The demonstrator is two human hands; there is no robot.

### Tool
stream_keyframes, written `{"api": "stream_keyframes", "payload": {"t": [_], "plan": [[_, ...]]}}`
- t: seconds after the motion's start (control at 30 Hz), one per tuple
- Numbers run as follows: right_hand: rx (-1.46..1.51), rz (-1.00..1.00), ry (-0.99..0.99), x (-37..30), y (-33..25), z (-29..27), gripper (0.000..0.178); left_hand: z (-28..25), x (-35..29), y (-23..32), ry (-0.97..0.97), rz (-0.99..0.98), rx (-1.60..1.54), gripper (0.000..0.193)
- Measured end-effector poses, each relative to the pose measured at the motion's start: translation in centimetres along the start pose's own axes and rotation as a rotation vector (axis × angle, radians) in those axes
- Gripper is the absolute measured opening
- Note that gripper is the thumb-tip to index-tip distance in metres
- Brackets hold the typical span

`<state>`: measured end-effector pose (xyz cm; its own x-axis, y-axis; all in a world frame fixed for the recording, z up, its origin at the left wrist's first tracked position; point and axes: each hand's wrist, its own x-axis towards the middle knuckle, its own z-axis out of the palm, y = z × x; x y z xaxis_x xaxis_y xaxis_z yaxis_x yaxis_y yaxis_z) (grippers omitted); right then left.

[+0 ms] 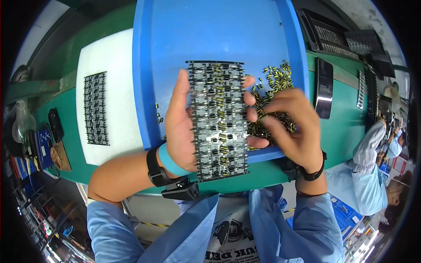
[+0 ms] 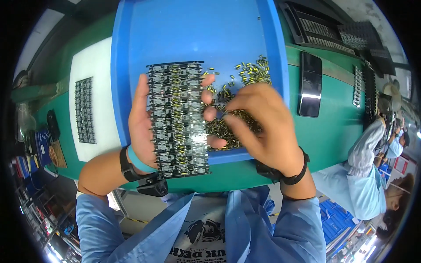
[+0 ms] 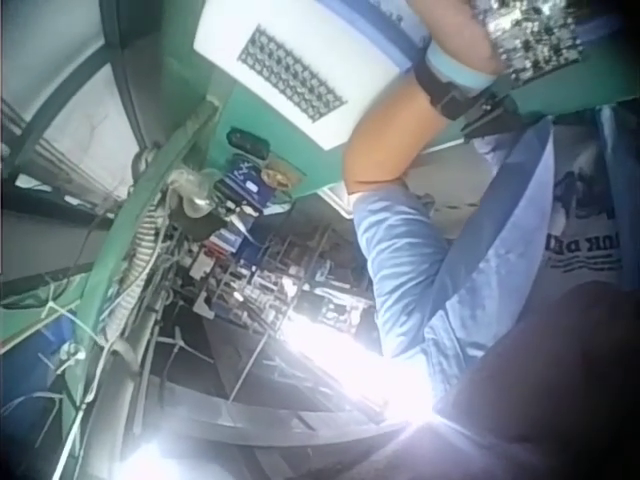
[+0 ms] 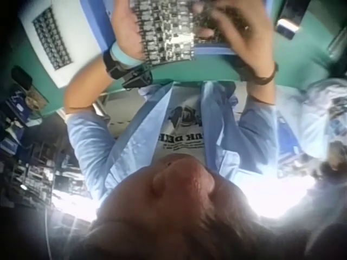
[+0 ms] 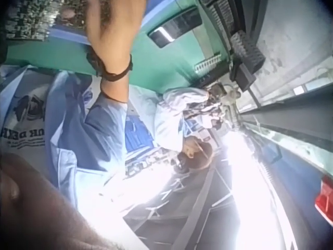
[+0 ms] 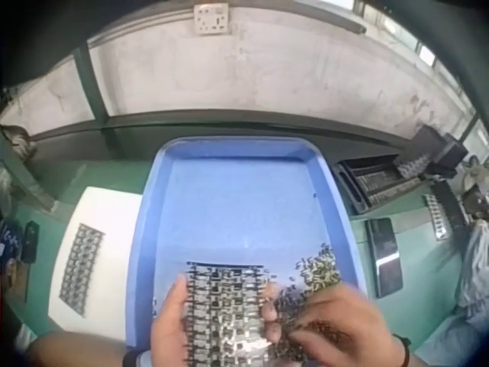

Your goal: The person picks up a circuit board and inserts small components into it by hand, one at a time, from a blue tray. After filling the board, they place it on a white foam pad and pick up another to repeat the process.

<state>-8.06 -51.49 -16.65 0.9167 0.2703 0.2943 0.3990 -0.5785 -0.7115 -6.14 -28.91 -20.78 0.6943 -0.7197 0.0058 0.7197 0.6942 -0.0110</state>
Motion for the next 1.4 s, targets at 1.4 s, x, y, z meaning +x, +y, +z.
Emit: {"api": "stream_keyframes", "payload": {"t": [1.4], "plan": [[0.235, 0.136, -0.171, 0.0, 1.2, -0.4, 0.011, 1.6, 0.8, -0.4, 0.235, 0.071, 0.146, 0.095]]}}
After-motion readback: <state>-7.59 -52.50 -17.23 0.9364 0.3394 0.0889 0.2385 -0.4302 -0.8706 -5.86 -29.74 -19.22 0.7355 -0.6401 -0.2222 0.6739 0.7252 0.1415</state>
